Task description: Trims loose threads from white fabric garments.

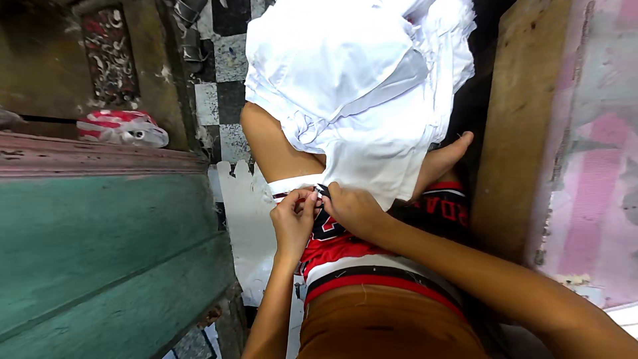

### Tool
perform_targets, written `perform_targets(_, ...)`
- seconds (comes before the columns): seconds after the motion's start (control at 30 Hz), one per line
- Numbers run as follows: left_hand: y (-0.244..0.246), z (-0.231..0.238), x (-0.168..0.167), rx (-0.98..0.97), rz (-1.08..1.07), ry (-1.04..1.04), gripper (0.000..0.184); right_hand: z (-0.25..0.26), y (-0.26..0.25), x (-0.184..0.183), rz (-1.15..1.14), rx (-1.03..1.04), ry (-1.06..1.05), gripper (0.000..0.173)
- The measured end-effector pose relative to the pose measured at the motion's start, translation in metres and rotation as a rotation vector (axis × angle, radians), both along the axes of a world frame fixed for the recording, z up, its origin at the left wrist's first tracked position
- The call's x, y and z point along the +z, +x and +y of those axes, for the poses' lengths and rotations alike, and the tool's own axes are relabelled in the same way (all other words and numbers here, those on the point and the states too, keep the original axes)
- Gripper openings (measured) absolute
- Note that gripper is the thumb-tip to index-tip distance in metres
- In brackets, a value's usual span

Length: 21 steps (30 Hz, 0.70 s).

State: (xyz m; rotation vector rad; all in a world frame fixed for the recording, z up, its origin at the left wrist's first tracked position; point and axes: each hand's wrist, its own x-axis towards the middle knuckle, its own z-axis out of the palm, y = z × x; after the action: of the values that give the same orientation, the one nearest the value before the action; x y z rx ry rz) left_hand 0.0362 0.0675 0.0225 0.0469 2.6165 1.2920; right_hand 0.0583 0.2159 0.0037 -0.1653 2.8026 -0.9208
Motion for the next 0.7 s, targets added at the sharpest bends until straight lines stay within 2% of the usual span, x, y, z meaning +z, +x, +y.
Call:
perform_targets(0.17, -0.003, 0.001, 0.000, 0.028, -0.104, 0.064, 0.011, 0.003, 0.002, -0.005, 0.013, 0.033, 0.043, 0.025)
perform_targets(0.27, -0.007, 0.000, 0.000, 0.115, -0.206, 0.144, 0.012, 0.016, -0.001, -0.001, -0.034, 0.006, -0.036, 0.030)
perform_targets(0.4, -0.011, 0.002, -0.002, 0.040, -0.215, -0.004, 0.033, 0.044, -0.005, 0.003, -0.129, 0.029, -0.153, 0.036)
perform_targets(0.53, -0.016, 0.009, -0.004, -0.020, -0.190, -0.212, 0.015, 0.052, -0.005, -0.003, -0.071, 0.088, -0.172, 0.037)
perform_targets(0.7, -0.018, -0.003, -0.007, 0.127, -0.297, 0.051, 0.007, 0.049, -0.007, -0.009, -0.003, 0.222, -0.164, 0.036)
